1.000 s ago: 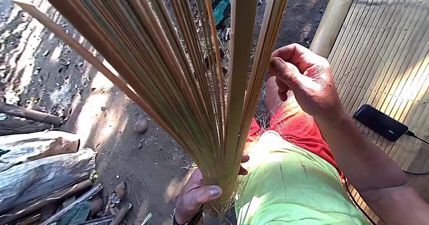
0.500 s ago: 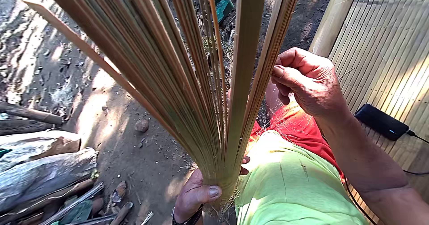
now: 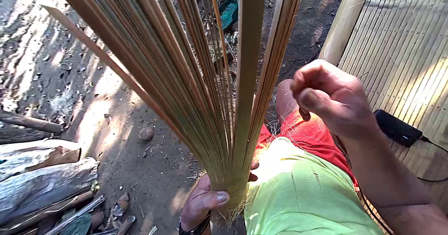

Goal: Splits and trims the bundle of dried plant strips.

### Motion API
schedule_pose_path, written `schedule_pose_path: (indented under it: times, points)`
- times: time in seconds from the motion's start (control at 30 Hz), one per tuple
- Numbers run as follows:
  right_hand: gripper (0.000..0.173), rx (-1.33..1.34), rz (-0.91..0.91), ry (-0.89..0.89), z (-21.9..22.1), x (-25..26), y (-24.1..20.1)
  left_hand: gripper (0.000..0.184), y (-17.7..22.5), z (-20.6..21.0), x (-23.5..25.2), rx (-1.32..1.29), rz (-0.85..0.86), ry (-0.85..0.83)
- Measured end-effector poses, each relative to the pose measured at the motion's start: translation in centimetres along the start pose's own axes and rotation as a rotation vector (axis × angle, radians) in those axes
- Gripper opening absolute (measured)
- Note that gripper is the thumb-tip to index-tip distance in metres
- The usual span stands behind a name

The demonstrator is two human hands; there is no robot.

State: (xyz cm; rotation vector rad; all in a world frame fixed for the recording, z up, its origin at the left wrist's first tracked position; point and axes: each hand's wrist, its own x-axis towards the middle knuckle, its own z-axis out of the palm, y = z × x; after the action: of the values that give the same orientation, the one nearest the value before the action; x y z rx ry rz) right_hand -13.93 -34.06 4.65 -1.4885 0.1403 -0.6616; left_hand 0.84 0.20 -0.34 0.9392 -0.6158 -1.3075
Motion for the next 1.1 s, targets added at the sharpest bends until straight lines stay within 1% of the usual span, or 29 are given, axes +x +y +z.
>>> schedule_pose_path:
  times: [0.07,0.1,0.17,0.23,0.3,0.37,0.43,0.5,0.57,0.63,0.7,0.77,0.8,0.83,0.87,0.97,1.1]
  points:
    - [0.031,-0.1,0.066,0.032,0.0,0.9,1.1,0.062,0.1,0.3,0.0,0.004,0.005,-0.013]
    - [0.031,-0.113,0.063,0.027,-0.1,1.4,1.6,0.061,0.2,0.4,0.0,0.008,0.01,-0.021]
    - [0.027,-0.098,0.016,-0.014,-0.4,2.1,2.3,0.055,0.6,0.8,-0.1,0.05,0.017,-0.027]
    - [0.02,-0.114,-0.039,-0.041,-0.5,2.5,2.4,0.057,0.4,0.6,-0.3,0.036,0.011,-0.037]
    - [0.017,-0.107,-0.078,-0.042,-0.5,2.5,2.4,0.057,0.4,0.5,-0.1,0.033,0.007,-0.048]
    - [0.016,-0.111,-0.068,-0.016,-0.4,1.9,1.9,0.051,1.1,1.2,0.3,0.057,0.017,-0.048]
    - [0.017,-0.011,-0.091,-0.002,-0.5,0.8,0.9,0.052,1.2,1.1,0.4,0.033,0.018,-0.053]
    - [0.015,0.146,-0.216,-0.016,-0.8,-0.1,-0.1,0.058,0.7,0.4,0.2,0.005,0.001,-0.049]
    - [0.012,0.224,-0.3,-0.009,-1.0,-0.8,-1.0,0.061,0.5,-0.1,0.1,-0.004,-0.007,-0.047]
    - [0.011,0.192,-0.262,0.001,-0.9,-0.9,-0.8,0.06,0.5,-0.1,0.1,-0.023,0.002,-0.027]
    - [0.011,0.07,-0.13,0.015,-0.4,-0.4,0.1,0.06,0.6,-0.2,0.1,-0.058,0.001,-0.026]
    - [0.023,-0.064,0.011,0.029,0.2,0.0,0.8,0.06,0.6,-0.2,0.0,-0.067,0.007,-0.026]
    - [0.029,-0.103,0.05,0.022,0.4,0.1,1.3,0.06,0.6,-0.2,-0.1,-0.063,0.009,-0.022]
    - [0.031,-0.123,0.066,0.003,0.7,0.2,1.6,0.06,0.6,-0.1,-0.2,-0.065,0.01,-0.02]
    - [0.03,-0.14,0.07,-0.02,0.8,0.3,1.8,0.061,0.6,-0.1,-0.3,-0.067,0.01,-0.022]
    - [0.014,-0.102,0.008,-0.079,1.1,0.8,2.4,0.061,0.5,-0.1,-0.3,-0.075,0.007,-0.033]
    - [0.011,-0.016,-0.009,-0.126,1.5,0.1,1.8,0.062,0.4,-0.2,-0.4,-0.065,0.002,-0.029]
